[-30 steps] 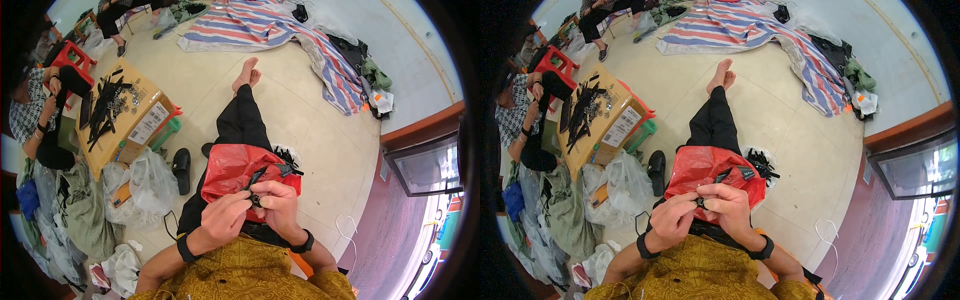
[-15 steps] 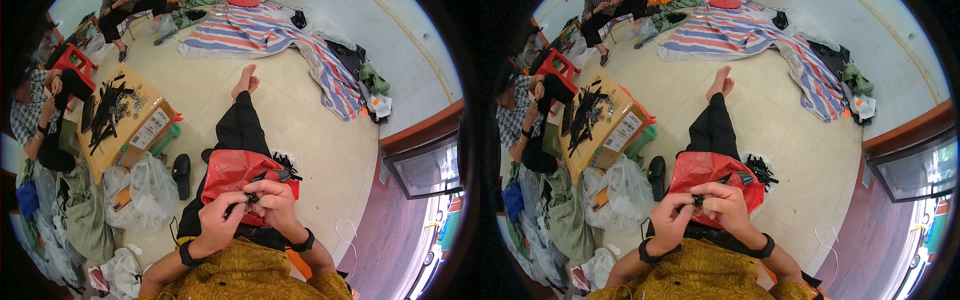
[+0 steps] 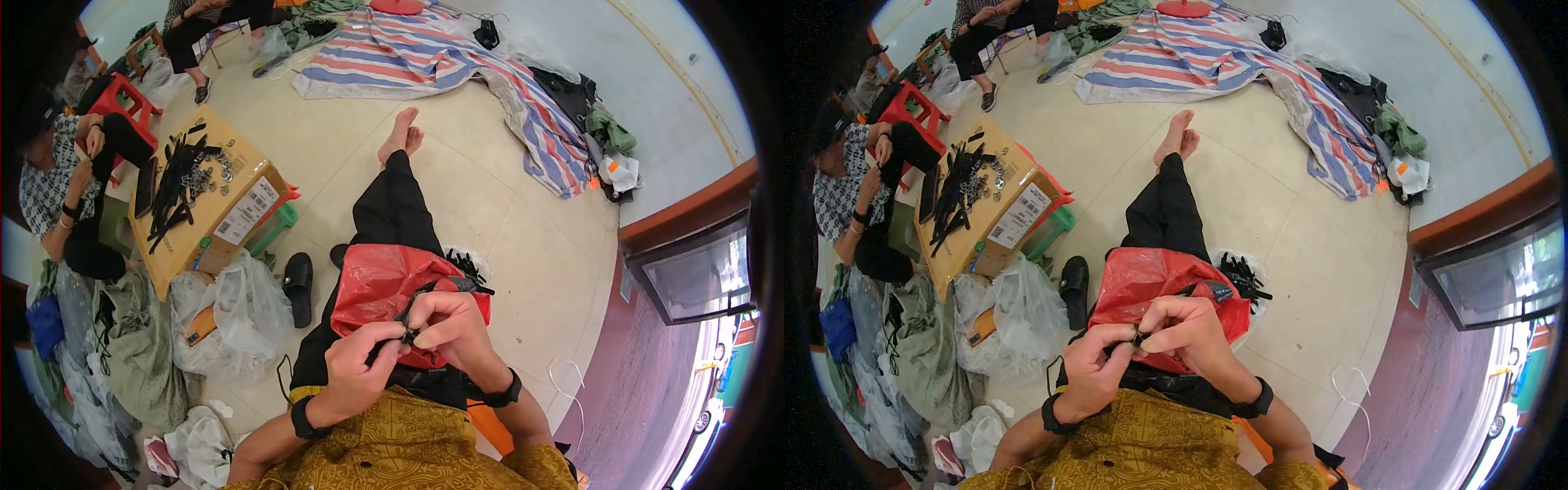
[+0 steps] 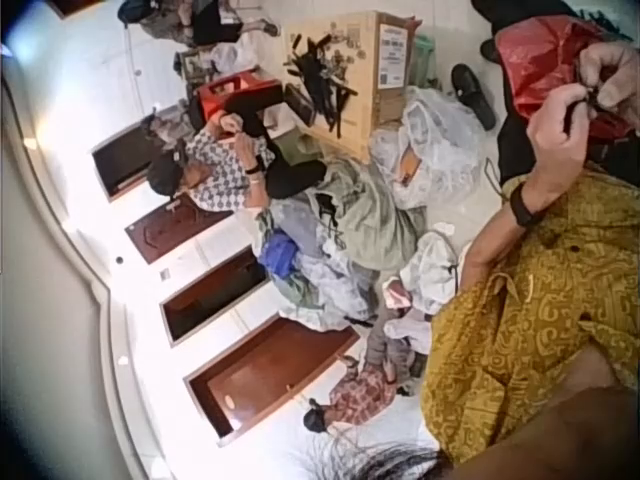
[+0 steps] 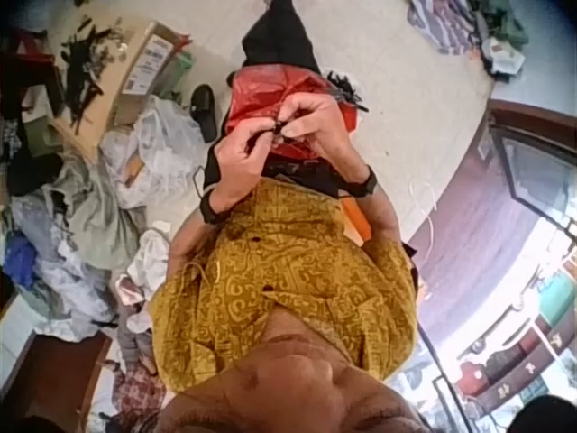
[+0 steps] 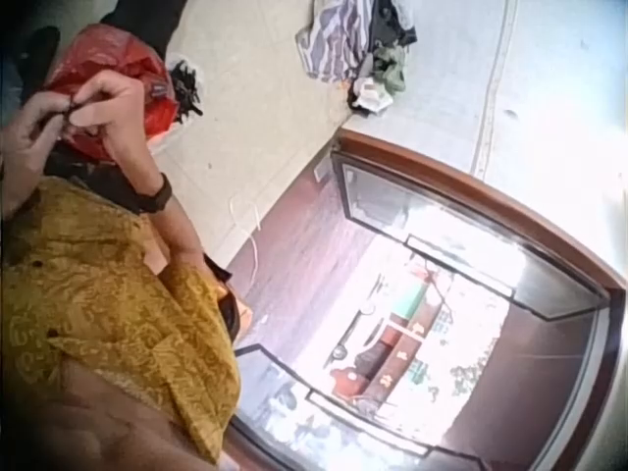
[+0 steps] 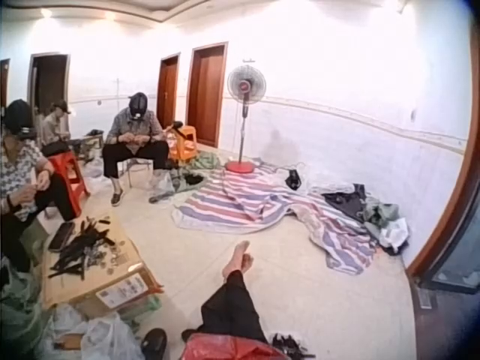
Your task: Manually assembling or sorting small black shoe components from a bag while sitting on the floor.
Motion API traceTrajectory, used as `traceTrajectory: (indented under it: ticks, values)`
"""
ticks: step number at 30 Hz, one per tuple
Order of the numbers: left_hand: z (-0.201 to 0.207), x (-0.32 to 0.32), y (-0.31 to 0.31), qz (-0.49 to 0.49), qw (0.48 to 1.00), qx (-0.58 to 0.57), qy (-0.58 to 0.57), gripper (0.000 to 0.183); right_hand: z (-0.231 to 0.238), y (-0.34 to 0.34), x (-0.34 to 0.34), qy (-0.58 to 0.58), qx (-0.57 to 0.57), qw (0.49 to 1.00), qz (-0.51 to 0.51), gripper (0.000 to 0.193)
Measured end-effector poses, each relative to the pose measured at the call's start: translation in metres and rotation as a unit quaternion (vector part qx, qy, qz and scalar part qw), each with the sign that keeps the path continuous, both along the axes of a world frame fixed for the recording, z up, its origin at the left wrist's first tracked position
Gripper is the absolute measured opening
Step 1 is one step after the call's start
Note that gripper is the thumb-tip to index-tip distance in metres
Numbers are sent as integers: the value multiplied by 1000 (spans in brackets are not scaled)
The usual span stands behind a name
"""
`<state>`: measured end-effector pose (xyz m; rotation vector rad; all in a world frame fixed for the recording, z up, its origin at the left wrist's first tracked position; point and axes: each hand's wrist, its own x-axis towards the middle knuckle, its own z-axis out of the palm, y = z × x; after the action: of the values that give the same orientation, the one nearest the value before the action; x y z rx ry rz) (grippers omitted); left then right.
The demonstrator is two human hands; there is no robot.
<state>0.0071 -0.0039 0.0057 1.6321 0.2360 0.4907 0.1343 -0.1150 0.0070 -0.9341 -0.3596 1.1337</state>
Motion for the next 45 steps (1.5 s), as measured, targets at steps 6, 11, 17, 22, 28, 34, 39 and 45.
traceTrajectory:
  ticks: [6,11,17,22,28,34,39,45]
  values:
    - [6,2,-3,40,999,-19,-6,15,8,5,-3,-55,49,997,-20,23]
    - [6,-3,-3,9,1000,-25,2,13,11,1,0,-80,40,996,19,25]
    - [10,-7,-3,-33,997,-58,39,12,9,-1,3,-181,27,983,14,26]
    - [15,-5,-4,-49,992,-102,63,12,12,-2,-1,-173,18,985,-10,23]
    - [16,-1,1,-112,950,-278,89,8,5,-8,6,-63,2,997,45,20]
    - [23,3,4,-168,947,-218,166,8,2,-14,11,-25,-4,999,30,13]
    - [25,2,11,-252,913,-242,209,13,3,-14,7,-23,-7,1000,1,13]
    - [22,-4,8,-250,904,-289,192,12,1,-19,2,15,-8,999,-35,14]
